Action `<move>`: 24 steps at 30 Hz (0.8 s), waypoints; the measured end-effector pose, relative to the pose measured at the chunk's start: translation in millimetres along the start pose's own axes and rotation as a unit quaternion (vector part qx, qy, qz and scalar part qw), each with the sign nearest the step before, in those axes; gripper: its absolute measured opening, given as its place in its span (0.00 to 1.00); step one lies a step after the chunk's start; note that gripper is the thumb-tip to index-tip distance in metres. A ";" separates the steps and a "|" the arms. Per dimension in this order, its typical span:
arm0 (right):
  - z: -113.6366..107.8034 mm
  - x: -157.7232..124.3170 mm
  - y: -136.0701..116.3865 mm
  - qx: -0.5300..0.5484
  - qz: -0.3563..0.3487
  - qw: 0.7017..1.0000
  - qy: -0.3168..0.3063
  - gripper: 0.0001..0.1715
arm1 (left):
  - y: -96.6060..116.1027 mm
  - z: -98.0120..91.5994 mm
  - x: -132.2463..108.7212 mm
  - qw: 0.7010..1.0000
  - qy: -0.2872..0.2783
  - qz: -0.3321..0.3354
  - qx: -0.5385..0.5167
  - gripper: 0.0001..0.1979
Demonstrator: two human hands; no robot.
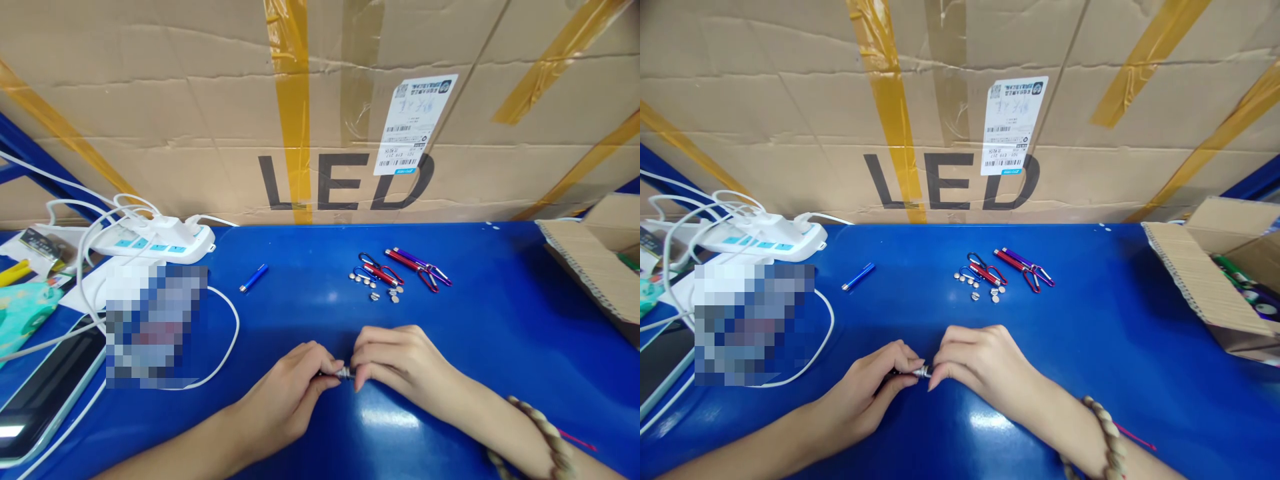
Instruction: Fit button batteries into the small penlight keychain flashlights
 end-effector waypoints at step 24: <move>11.8 1.7 -13.1 0.077 0.085 0.993 0.016 0.18 | 3.6 -1.8 2.8 0.990 0.038 0.082 0.107 0.10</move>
Point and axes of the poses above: each hand's wrist, its own x-axis towards the middle knuckle, its own z-axis out of the palm, y = z × x, the point moved 1 cm from there along x, towards the middle knuckle, and after that the axes turned 5 degrees about -z, right-handed, at the moved point
